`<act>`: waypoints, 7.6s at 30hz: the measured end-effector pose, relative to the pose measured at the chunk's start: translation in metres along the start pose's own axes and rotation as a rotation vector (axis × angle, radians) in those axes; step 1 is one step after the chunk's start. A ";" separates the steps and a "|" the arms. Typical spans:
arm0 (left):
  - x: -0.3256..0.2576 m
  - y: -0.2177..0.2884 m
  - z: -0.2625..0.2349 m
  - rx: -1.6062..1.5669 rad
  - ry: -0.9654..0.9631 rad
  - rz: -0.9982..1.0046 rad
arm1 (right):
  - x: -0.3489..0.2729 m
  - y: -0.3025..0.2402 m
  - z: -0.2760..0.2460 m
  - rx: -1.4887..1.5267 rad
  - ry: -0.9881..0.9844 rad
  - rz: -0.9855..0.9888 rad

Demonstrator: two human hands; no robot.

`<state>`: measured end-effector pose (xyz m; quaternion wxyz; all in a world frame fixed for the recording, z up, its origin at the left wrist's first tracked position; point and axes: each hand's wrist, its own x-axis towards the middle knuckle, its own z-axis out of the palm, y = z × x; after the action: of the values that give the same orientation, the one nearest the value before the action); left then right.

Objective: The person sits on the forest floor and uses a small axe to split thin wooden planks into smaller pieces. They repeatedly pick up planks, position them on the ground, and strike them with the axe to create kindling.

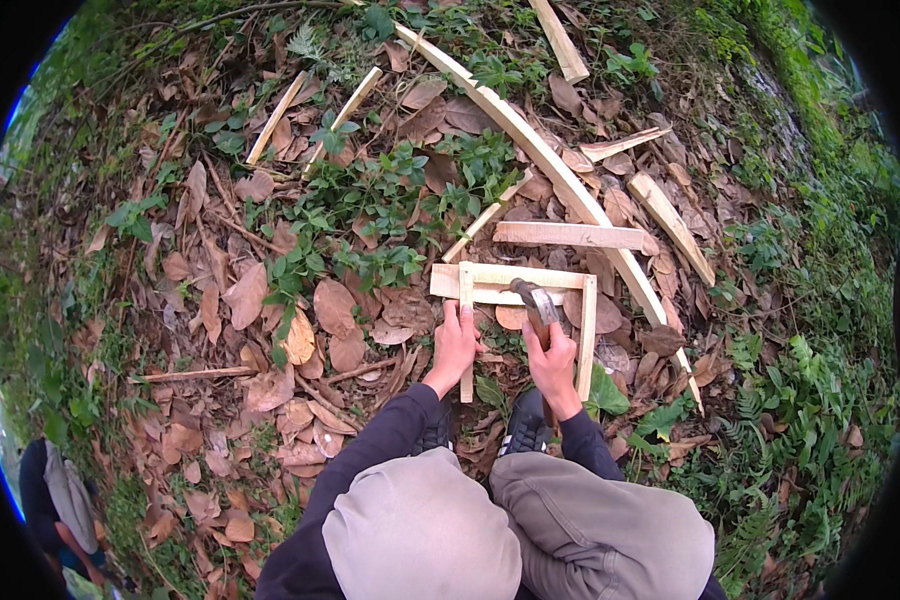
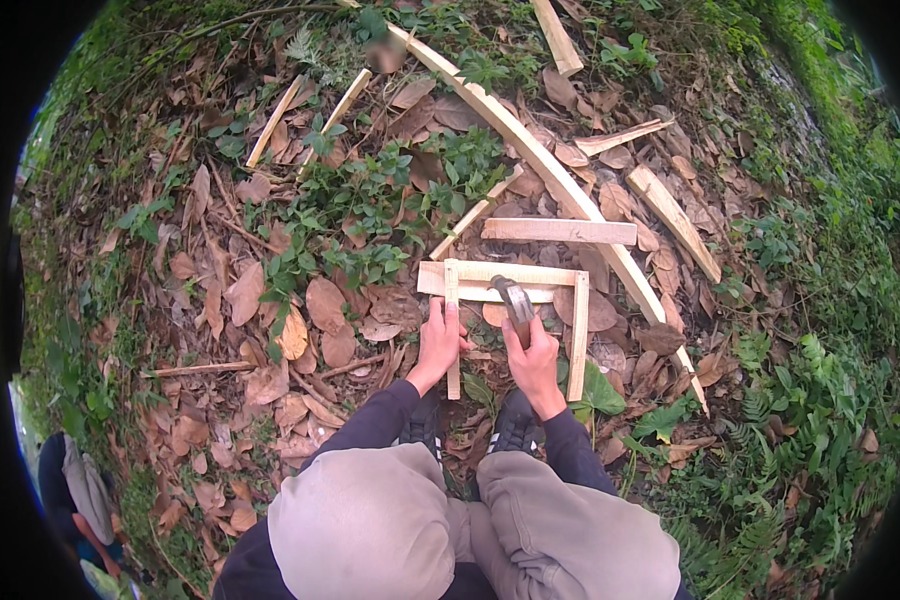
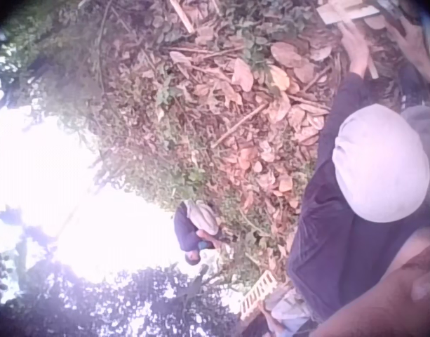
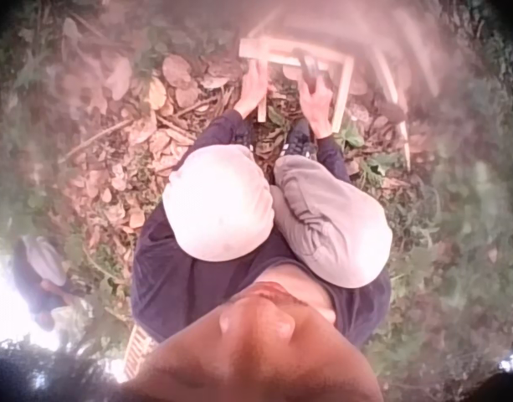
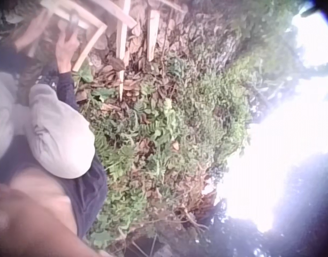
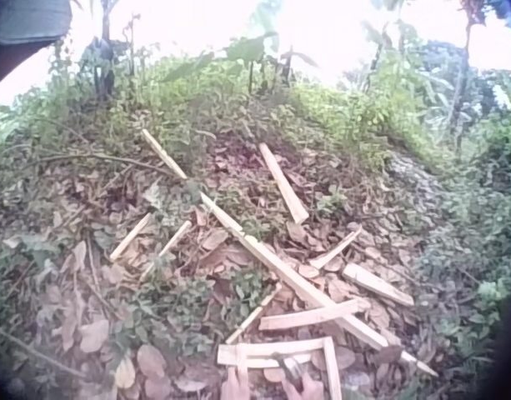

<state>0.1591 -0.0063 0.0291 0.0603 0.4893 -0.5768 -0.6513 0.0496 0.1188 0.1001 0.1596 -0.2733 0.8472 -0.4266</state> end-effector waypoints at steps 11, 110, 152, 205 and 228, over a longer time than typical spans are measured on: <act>0.012 -0.029 0.003 0.089 0.036 0.177 | -0.007 0.016 0.007 0.149 -0.108 0.147; 0.041 0.031 -0.037 0.686 -0.437 1.045 | -0.033 -0.110 -0.095 -0.374 -0.296 0.149; 0.004 0.014 -0.092 0.305 -0.090 0.381 | 0.070 0.016 0.069 -0.275 -0.002 0.013; 0.019 0.002 -0.073 0.512 -0.103 0.164 | 0.058 0.016 0.070 -0.316 -0.095 -0.098; 0.027 -0.025 -0.070 0.367 -0.198 -0.021 | 0.018 0.013 0.060 -0.287 0.145 -0.006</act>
<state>0.2069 -0.0638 0.0040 -0.0935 0.4315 -0.6839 -0.5808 0.0618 0.0762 0.0537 0.0561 -0.2644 0.9080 -0.3200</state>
